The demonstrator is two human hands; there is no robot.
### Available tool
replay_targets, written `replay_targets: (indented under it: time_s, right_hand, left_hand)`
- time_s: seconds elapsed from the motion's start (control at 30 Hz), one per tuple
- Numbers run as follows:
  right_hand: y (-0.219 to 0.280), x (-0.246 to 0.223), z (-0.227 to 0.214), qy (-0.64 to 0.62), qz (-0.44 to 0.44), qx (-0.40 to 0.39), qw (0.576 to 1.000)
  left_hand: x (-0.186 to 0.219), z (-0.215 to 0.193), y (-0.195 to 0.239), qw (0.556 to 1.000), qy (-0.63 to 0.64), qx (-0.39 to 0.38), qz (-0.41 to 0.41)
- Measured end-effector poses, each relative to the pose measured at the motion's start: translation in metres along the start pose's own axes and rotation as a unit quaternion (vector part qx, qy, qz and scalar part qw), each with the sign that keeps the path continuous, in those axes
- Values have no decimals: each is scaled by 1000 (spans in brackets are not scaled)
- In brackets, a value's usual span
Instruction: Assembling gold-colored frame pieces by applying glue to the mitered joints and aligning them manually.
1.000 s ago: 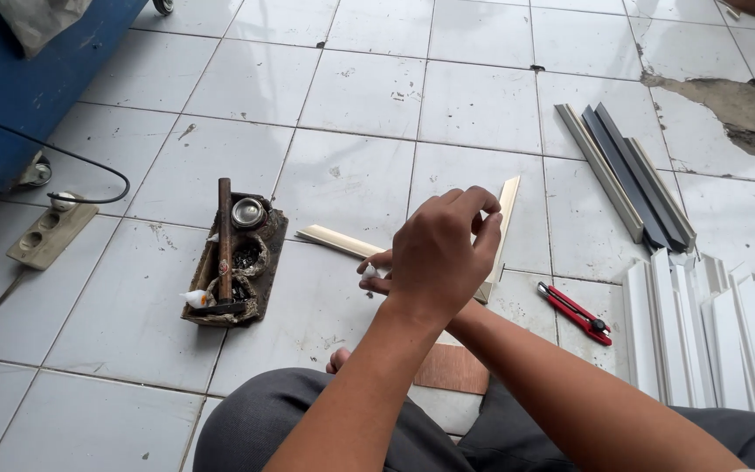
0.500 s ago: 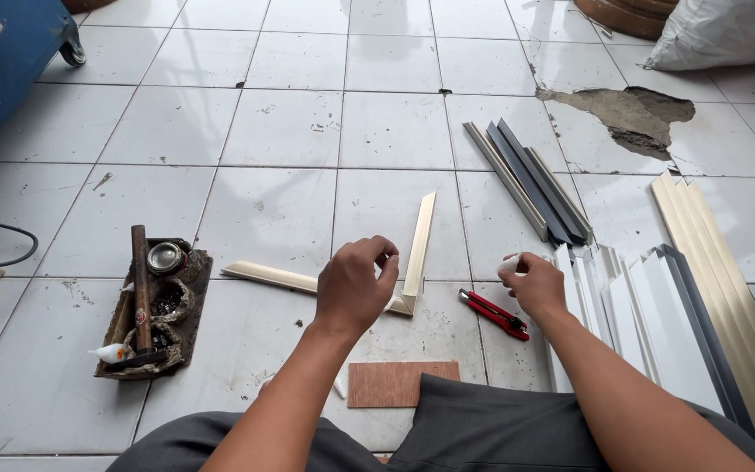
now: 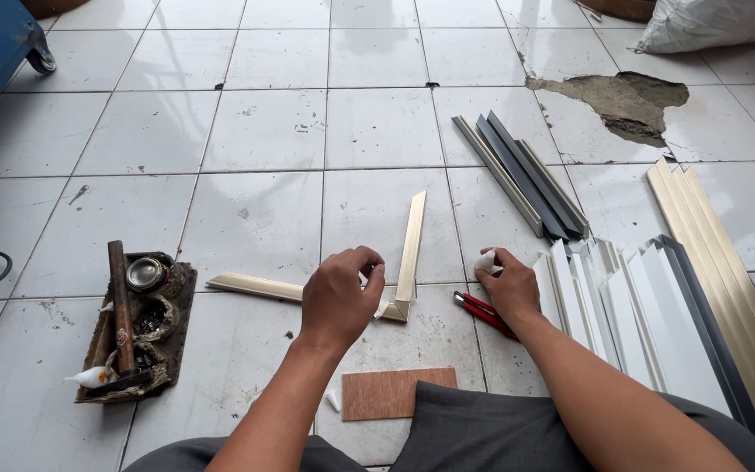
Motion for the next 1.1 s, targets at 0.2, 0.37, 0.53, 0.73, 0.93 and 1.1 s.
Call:
replay_targets:
  time_s: [0.2,0.37,0.53,0.73,0.93,1.1]
  right_hand:
    - [-8,15,7,-22,-9,9,1000]
    - [-6,19,6,-75,48,53,995]
    - [-12,25,12,-202,202,131,949]
    - [21,-34,9,-155,146,-136,968]
    - [28,-50,31,-47,142,-324,934]
    - [18,-45,49,18,72,-322,944]
  left_hand:
    - [-2,0,1,1000,2,7,-2]
    - [-3,-2,3,1000,4,14,-5]
    - [-25,15,-1,1000,0,15,-9]
    - [-44,39,8,983,-149,-86,65]
    - [-48,60,1,960,-208,-162,98]
    - [-66,77,-2,971,-184,-139,64]
Point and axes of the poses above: each hand's wrist, its own y-axis away from the middle knuckle, its own z-axis out of the palm, x = y × z, the point moved 1 cm from there along -y, towards the middle knuckle, and after that the axes turned 3 degrees about -x, right-handed, at the moved point
